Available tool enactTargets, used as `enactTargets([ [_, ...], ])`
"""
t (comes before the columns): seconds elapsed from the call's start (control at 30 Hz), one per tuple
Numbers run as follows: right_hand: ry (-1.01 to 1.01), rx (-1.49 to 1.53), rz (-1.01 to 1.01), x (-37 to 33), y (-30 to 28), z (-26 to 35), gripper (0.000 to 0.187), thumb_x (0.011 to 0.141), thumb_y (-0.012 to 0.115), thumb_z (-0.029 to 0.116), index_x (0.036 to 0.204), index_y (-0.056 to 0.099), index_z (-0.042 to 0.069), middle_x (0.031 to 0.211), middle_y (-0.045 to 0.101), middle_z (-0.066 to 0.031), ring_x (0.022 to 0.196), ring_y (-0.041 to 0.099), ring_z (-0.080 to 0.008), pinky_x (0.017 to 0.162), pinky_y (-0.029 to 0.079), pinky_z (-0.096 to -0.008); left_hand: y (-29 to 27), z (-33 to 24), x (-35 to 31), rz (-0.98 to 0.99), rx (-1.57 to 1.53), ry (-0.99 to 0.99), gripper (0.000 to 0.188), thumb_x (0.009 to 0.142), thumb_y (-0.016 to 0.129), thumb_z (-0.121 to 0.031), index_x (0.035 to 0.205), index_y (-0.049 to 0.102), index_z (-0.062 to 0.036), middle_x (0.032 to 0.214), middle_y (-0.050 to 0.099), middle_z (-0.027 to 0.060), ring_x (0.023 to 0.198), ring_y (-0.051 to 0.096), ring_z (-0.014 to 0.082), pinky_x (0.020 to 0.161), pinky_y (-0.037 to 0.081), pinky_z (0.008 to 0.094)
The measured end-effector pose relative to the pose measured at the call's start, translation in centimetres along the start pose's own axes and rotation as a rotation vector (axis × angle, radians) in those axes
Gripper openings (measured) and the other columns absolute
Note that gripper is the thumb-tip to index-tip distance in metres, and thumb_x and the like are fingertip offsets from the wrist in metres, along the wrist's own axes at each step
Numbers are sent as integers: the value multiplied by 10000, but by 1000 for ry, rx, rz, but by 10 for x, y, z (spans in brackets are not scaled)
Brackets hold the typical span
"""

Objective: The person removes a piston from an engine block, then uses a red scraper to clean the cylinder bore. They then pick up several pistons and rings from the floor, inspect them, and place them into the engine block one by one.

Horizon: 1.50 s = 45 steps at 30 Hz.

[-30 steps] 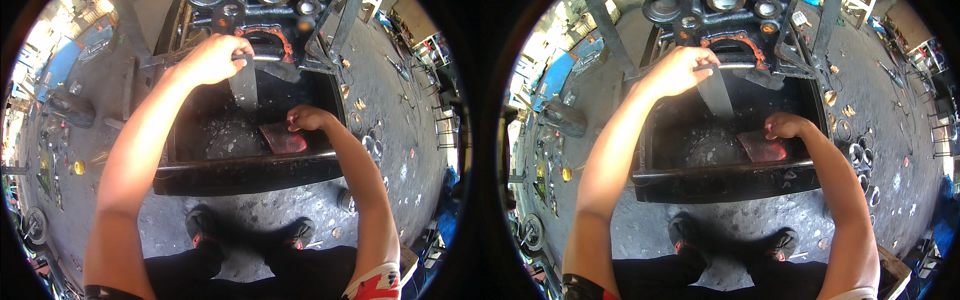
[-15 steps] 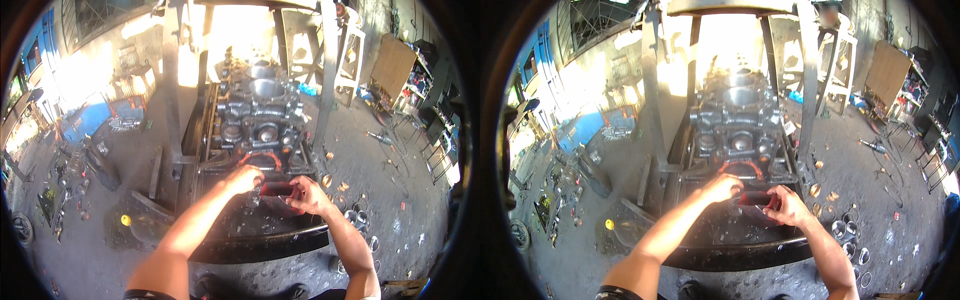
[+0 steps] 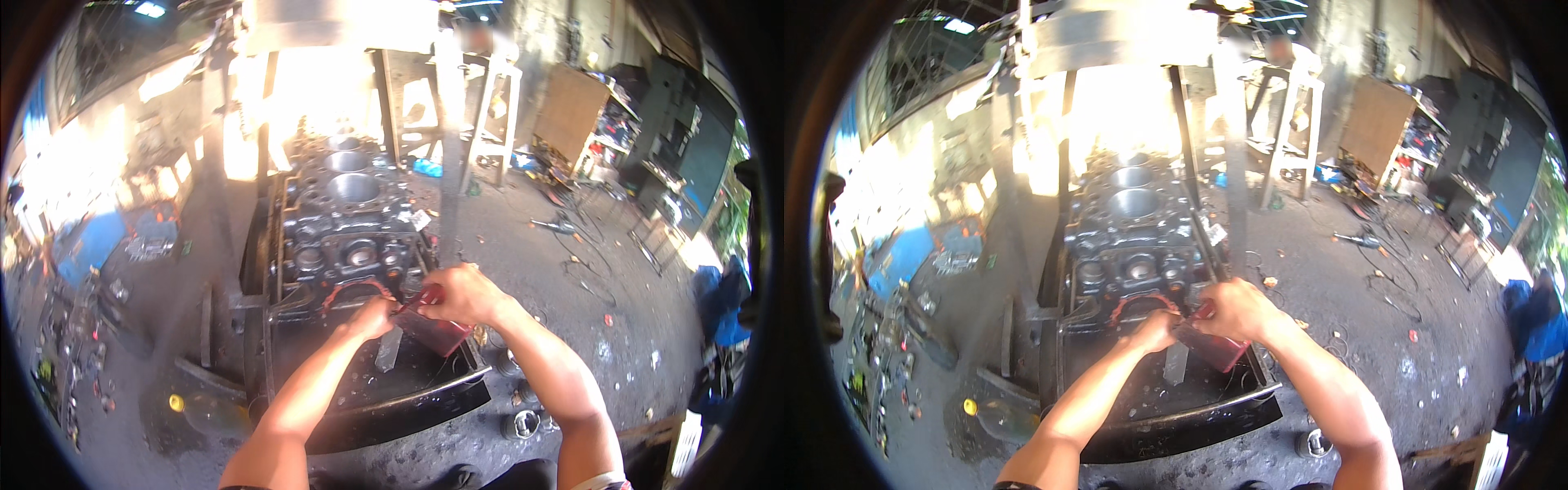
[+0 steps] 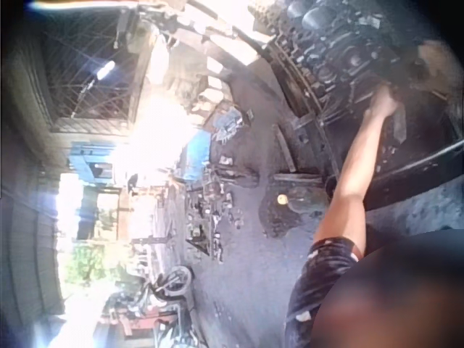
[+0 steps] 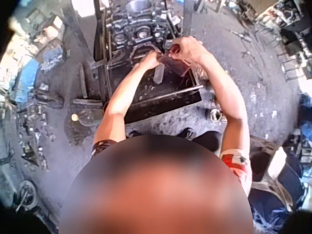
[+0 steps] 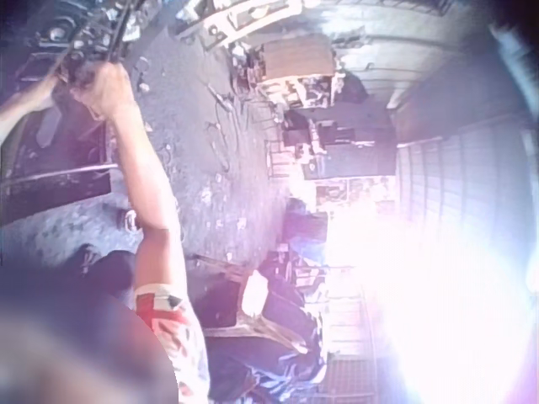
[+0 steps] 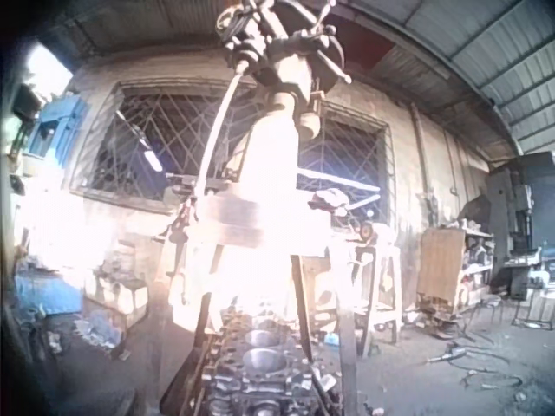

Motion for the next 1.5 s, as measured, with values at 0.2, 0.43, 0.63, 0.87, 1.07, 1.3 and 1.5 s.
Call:
enactTargets([
  [0.2,-40,-201,96,18,-11,22,342,775,808,304,924,785,-2,887,760,-249,912,758,-402,851,604,-474,2,9,6,96,-95,-195,171,857,701,-121,1010,750,-62,987,738,217,985,716,416,857,554,504],
  [0.43,-59,-304,177,41,-6,38,330,726,861,280,887,810,-2,890,777,-219,897,775,-359,829,622,-441,-28,9,9,100,-286,-124,337,758,610,54,1031,771,-61,966,746,201,891,711,399,821,543,452],
  [0.63,-71,-356,265,50,-20,64,412,726,888,300,993,773,8,963,774,-207,969,748,-392,863,599,-465,-72,-34,3,115,150,-197,456,801,593,84,1172,777,-108,1104,755,202,1090,710,388,951,544,433],
  [0.87,-16,-489,163,46,-31,75,347,750,862,204,1051,794,46,1034,777,-198,1024,757,-355,893,607,-447,-88,-45,7,147,135,-273,398,824,598,98,1140,782,-58,1083,765,199,1055,739,340,940,553,391],
  [1.07,128,-252,147,20,36,-5,395,770,872,236,1101,783,41,1109,773,-194,1094,741,-358,925,604,-436,-98,-71,7,122,233,-70,206,870,751,15,1063,798,-41,1063,778,174,1009,759,311,874,585,389],
  [1.3,79,-78,396,-1,221,-87,482,733,900,274,1153,764,82,1117,765,-197,1107,729,-369,935,595,-437,-112,-96,6,73,315,-35,167,878,727,21,1023,782,-40,1029,780,142,980,757,306,860,585,397],
  [1.5,177,130,703,-12,305,-127,338,766,902,247,981,767,24,1008,781,-170,932,767,-325,759,611,-453,-116,-99,2,61,249,-100,159,882,719,20,1015,784,-39,980,780,161,916,771,299,823,584,388],
])
Point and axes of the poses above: each hand's wrist, its own x-axis towards the middle knuckle, its own y-axis out of the palm, z = x × y, the point moved 9 cm from there along x, towards the middle knuckle
